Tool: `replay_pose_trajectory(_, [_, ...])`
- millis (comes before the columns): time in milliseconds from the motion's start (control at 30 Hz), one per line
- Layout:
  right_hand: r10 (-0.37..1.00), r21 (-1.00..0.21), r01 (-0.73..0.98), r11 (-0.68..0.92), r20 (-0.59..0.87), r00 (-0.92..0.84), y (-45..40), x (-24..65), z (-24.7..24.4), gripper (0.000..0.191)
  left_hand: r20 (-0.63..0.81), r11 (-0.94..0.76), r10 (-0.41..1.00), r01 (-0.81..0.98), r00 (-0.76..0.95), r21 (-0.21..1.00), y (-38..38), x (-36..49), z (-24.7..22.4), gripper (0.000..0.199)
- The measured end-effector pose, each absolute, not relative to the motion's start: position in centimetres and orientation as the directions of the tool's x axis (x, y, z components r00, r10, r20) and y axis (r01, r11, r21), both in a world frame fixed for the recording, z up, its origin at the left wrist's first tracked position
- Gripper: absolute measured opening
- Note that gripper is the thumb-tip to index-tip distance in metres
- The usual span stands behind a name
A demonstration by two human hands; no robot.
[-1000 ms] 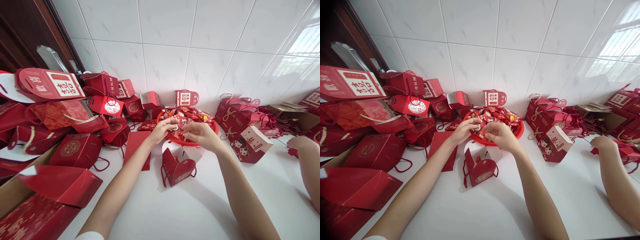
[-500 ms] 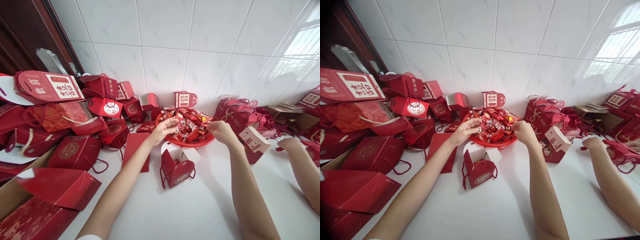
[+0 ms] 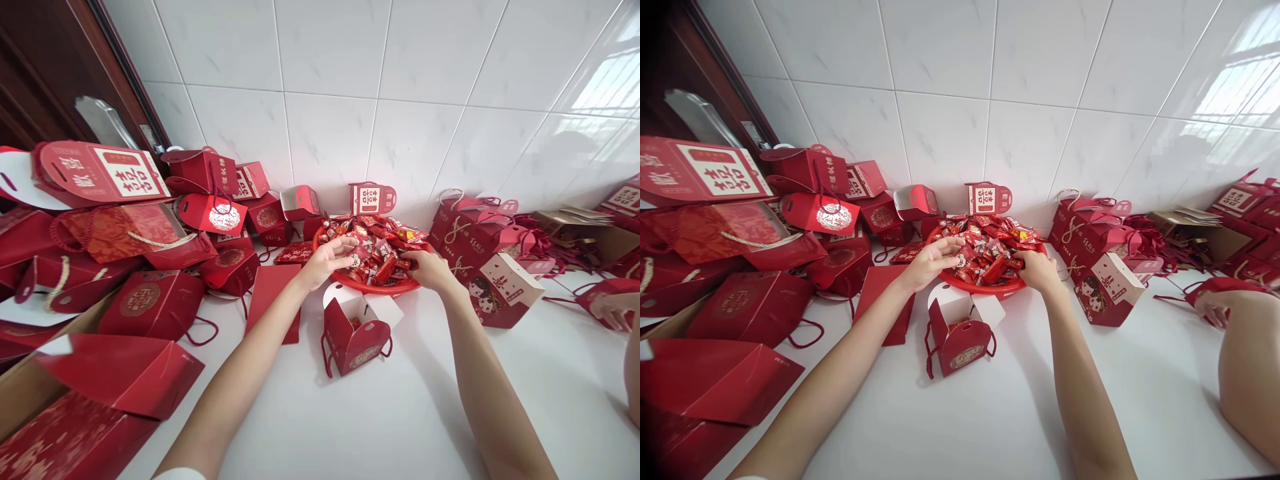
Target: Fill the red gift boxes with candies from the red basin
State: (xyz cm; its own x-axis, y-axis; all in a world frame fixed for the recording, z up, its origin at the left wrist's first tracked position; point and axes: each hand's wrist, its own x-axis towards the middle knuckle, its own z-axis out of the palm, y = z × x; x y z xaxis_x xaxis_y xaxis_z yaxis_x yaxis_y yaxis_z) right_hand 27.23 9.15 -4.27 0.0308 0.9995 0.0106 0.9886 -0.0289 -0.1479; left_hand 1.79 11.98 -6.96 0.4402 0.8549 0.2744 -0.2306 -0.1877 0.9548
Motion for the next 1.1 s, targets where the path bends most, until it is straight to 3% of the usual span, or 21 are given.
replay_pose_trajectory(300, [0.993, -0.179, 0.981, -0.071, 0.078, 0.086, 9.0, 27.5, -3.6, 0.029, 0.260, -0.175, 0.862, -0.224, 0.435, 0.959, 11.8, 1.7, -6.9, 0.040])
replay_pose_trajectory(367, [0.984, -0.257, 0.965, -0.053, 0.151, 0.094, 8.9, 27.9, -3.3, 0.025, 0.262, -0.181, 0.860, -0.219, 0.438, 0.959, 11.8, 1.7, -6.9, 0.038])
replay_pose_trajectory(433, [0.972, -0.432, 0.901, 0.031, 0.223, 0.074, 8.4, 28.1, -2.8, 0.022, 0.270, -0.193, 0.858, -0.213, 0.436, 0.958, 11.9, 1.7, -6.9, 0.037])
replay_pose_trajectory(500, [0.964, -0.626, 0.759, 0.180, 0.265, -0.010, 7.5, 27.9, -1.9, 0.023, 0.280, -0.207, 0.856, -0.208, 0.435, 0.956, 11.9, 1.7, -6.9, 0.037])
replay_pose_trajectory(567, [0.947, -0.729, 0.606, 0.318, 0.278, -0.162, 6.3, 27.2, -1.0, 0.031, 0.286, -0.211, 0.853, -0.211, 0.436, 0.954, 11.9, 1.7, -6.9, 0.037])
replay_pose_trajectory(700, [0.843, -0.662, 0.562, 0.495, 0.210, -0.495, 4.5, 25.1, 0.2, 0.036, 0.279, -0.198, 0.853, -0.220, 0.441, 0.955, 11.7, 1.7, -6.7, 0.038])
replay_pose_trajectory(767, [0.806, -0.634, 0.565, 0.528, 0.166, -0.568, 4.1, 24.3, 0.2, 0.034, 0.264, -0.181, 0.855, -0.219, 0.447, 0.959, 11.5, 1.7, -6.6, 0.041])
replay_pose_trajectory(833, [0.823, -0.654, 0.556, 0.513, 0.190, -0.535, 4.0, 23.6, 0.1, 0.034, 0.240, -0.151, 0.855, -0.222, 0.460, 0.963, 11.4, 1.7, -6.4, 0.047])
replay_pose_trajectory(1000, [0.929, -0.750, 0.549, 0.370, 0.292, -0.227, 4.2, 22.4, -0.6, 0.031, 0.213, -0.118, 0.847, -0.219, 0.488, 0.969, 11.2, 1.6, -6.3, 0.057])
replay_pose_trajectory(1100, [0.937, -0.803, 0.486, 0.344, 0.259, -0.236, 4.6, 21.9, -1.3, 0.032, 0.199, -0.127, 0.826, -0.169, 0.527, 0.977, 10.8, 1.7, -5.9, 0.056])
